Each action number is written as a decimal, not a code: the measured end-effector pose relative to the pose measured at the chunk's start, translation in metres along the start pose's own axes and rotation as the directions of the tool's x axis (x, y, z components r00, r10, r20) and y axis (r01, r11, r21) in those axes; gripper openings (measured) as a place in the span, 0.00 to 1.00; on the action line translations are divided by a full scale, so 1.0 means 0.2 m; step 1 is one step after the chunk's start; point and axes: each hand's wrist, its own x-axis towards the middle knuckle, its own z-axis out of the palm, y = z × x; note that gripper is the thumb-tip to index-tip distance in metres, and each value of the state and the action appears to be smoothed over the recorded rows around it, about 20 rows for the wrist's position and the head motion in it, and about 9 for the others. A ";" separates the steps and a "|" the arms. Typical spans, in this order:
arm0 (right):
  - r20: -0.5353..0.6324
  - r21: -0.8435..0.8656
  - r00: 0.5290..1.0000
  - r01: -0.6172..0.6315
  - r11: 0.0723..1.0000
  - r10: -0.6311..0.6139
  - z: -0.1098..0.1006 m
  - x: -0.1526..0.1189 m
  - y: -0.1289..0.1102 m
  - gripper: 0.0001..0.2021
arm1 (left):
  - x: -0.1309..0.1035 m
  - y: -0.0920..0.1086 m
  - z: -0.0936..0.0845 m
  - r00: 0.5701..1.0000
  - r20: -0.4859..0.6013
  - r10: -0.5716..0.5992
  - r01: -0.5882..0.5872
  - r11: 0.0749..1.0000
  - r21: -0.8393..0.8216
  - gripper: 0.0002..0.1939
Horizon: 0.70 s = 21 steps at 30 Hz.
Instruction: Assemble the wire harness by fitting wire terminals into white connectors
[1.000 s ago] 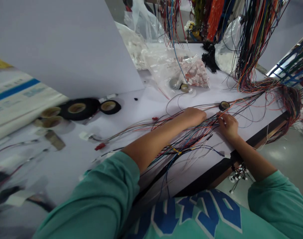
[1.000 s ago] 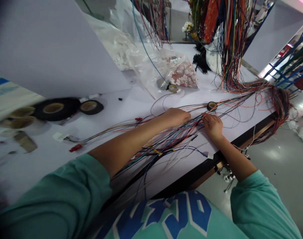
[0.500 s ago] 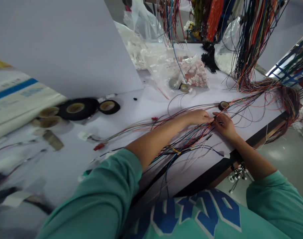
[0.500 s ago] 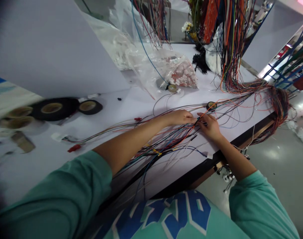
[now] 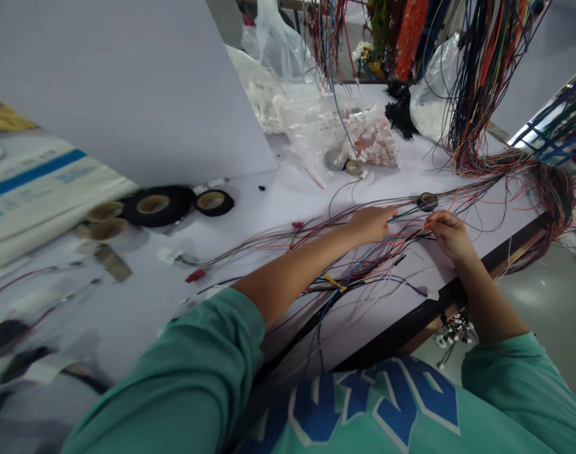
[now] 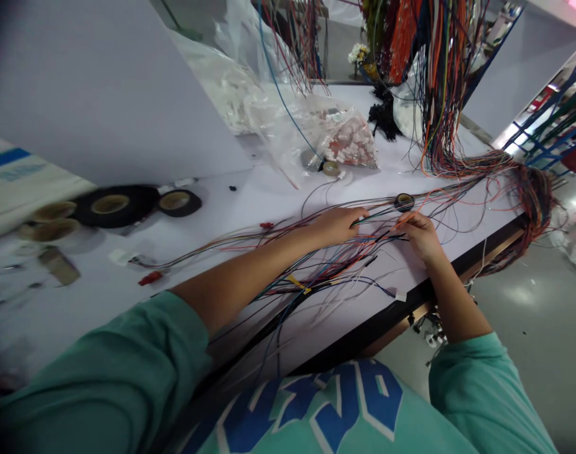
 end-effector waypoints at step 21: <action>-0.010 -0.137 0.993 0.112 0.984 -0.114 -0.07 0.00 0.03 0.14 | 0.00 0.04 0.01 0.982 -0.110 0.151 -0.134 0.979 0.151 0.16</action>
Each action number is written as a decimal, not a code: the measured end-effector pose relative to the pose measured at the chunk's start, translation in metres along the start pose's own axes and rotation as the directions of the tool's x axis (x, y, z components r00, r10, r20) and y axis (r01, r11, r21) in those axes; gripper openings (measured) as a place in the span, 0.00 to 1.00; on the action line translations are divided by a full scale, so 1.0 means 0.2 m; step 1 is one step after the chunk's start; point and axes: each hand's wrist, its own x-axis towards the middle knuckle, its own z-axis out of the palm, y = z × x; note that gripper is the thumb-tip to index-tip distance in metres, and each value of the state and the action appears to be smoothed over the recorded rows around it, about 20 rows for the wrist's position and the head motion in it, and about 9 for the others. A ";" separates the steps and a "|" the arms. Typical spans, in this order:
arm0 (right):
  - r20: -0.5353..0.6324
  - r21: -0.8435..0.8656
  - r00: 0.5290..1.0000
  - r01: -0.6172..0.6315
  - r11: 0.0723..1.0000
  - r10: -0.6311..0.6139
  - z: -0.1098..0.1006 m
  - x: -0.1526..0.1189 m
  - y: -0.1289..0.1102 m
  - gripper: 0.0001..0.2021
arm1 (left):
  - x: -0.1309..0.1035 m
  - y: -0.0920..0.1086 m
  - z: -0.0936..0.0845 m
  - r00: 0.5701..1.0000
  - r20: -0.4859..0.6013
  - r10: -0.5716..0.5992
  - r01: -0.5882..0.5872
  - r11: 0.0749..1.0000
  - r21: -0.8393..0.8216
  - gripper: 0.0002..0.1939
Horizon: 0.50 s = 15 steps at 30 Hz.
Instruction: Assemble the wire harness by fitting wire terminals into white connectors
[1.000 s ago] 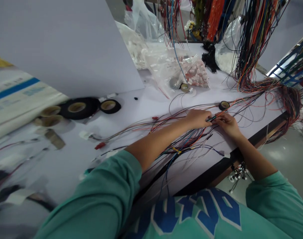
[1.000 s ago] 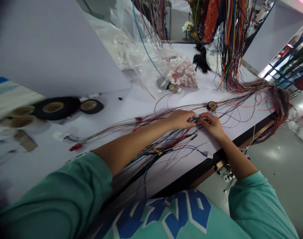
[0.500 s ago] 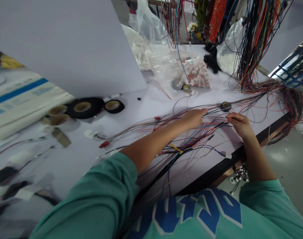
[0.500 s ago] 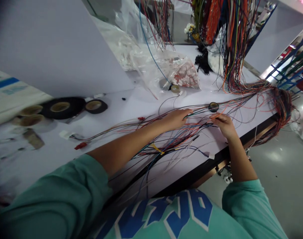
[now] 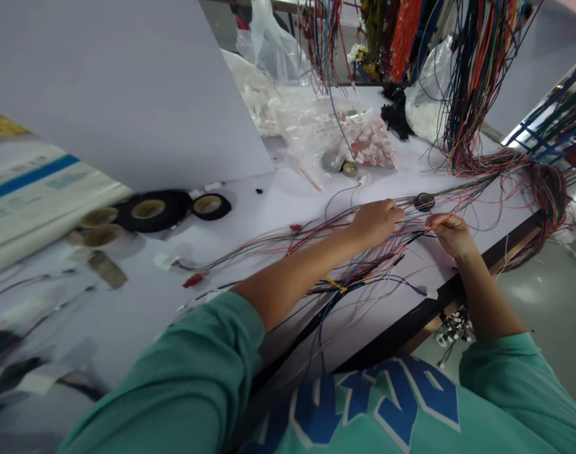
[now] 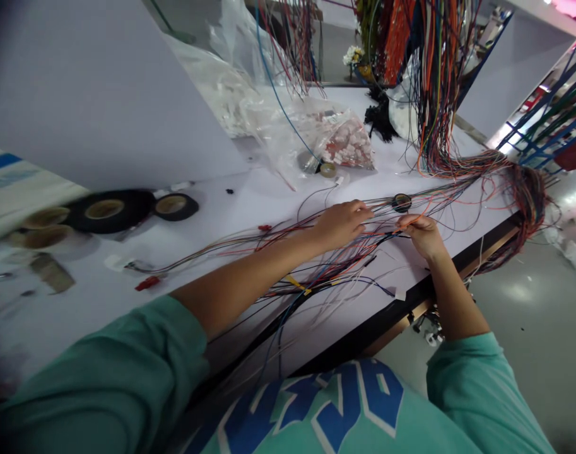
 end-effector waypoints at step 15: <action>-0.121 0.184 0.917 -0.356 0.916 0.380 -0.17 -0.17 -0.11 0.12 | 0.07 0.06 -0.07 0.988 0.057 -0.144 0.154 0.917 -0.368 0.13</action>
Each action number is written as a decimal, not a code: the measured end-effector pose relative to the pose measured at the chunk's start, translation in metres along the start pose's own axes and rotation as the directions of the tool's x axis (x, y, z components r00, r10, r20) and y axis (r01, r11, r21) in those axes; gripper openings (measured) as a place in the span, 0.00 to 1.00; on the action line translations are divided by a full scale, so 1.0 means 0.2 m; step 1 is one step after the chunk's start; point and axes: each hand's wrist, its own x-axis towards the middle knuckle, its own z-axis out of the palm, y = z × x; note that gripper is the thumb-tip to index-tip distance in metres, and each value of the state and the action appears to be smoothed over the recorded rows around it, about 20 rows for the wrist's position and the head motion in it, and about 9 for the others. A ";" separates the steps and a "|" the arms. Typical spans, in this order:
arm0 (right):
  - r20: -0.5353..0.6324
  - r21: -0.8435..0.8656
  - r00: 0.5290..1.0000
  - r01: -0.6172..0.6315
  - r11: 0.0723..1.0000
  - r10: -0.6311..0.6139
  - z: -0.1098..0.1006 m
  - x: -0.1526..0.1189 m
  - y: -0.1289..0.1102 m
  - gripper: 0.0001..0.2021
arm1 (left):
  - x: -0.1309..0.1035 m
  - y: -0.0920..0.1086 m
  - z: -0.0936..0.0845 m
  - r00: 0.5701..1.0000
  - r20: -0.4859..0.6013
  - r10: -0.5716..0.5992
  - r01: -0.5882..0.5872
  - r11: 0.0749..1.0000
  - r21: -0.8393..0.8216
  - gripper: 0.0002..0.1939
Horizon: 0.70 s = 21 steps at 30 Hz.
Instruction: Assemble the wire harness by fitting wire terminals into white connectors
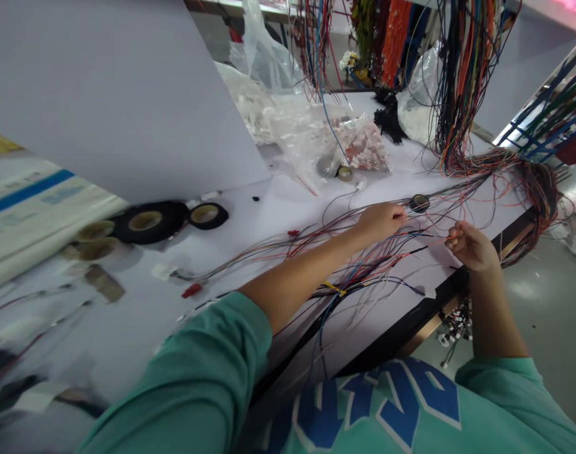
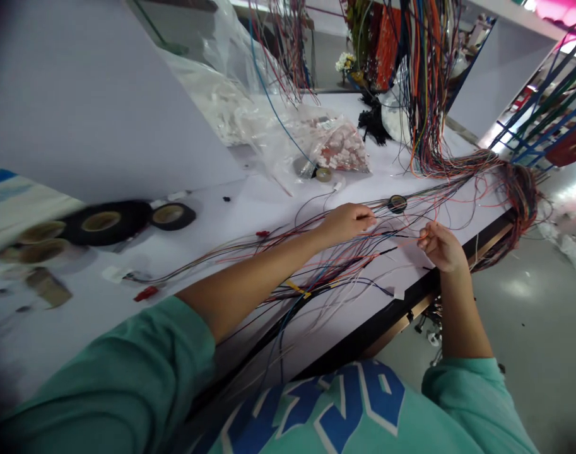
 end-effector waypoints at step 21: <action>-0.018 -0.988 0.968 -0.055 -0.143 -0.250 -0.04 0.37 0.01 0.16 | -0.04 -0.04 0.11 0.988 0.121 0.095 -0.131 0.933 0.335 0.21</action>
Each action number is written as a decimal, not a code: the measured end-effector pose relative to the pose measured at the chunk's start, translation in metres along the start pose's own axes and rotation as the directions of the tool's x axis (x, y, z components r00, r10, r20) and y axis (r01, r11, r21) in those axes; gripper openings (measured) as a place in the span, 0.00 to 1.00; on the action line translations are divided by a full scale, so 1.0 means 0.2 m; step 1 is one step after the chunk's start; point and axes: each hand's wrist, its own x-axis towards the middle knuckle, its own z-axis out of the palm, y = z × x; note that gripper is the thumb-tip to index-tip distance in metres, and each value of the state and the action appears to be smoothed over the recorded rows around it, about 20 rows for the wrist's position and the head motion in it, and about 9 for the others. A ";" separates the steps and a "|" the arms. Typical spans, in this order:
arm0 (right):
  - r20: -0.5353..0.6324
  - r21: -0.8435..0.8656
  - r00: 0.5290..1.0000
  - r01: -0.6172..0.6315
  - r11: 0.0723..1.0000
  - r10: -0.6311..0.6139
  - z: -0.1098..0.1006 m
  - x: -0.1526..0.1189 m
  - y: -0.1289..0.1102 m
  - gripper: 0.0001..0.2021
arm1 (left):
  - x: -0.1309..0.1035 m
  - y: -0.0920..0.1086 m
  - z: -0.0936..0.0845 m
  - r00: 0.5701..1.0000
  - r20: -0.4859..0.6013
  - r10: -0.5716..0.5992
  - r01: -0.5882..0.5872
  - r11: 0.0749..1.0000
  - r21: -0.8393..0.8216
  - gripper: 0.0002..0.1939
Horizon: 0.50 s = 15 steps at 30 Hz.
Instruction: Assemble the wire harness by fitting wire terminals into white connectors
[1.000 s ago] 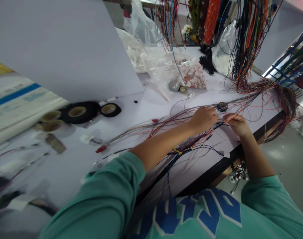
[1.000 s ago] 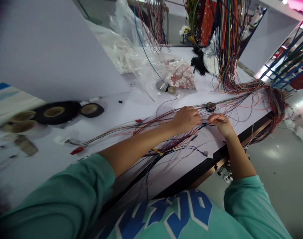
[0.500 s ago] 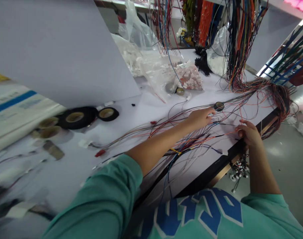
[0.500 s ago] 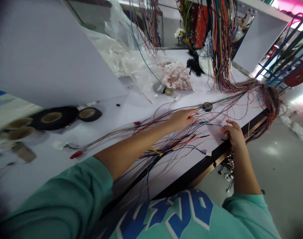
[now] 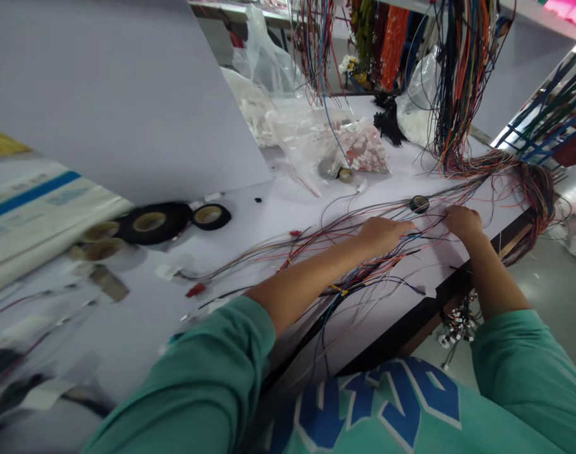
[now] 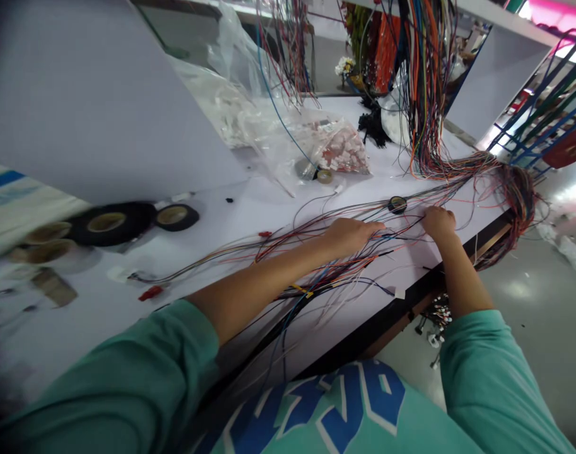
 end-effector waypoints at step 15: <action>-0.237 0.583 0.926 0.378 0.719 -0.294 -0.10 -0.22 -0.06 0.14 | 0.02 0.01 -0.03 0.987 -0.145 -0.071 -0.008 0.876 -0.481 0.10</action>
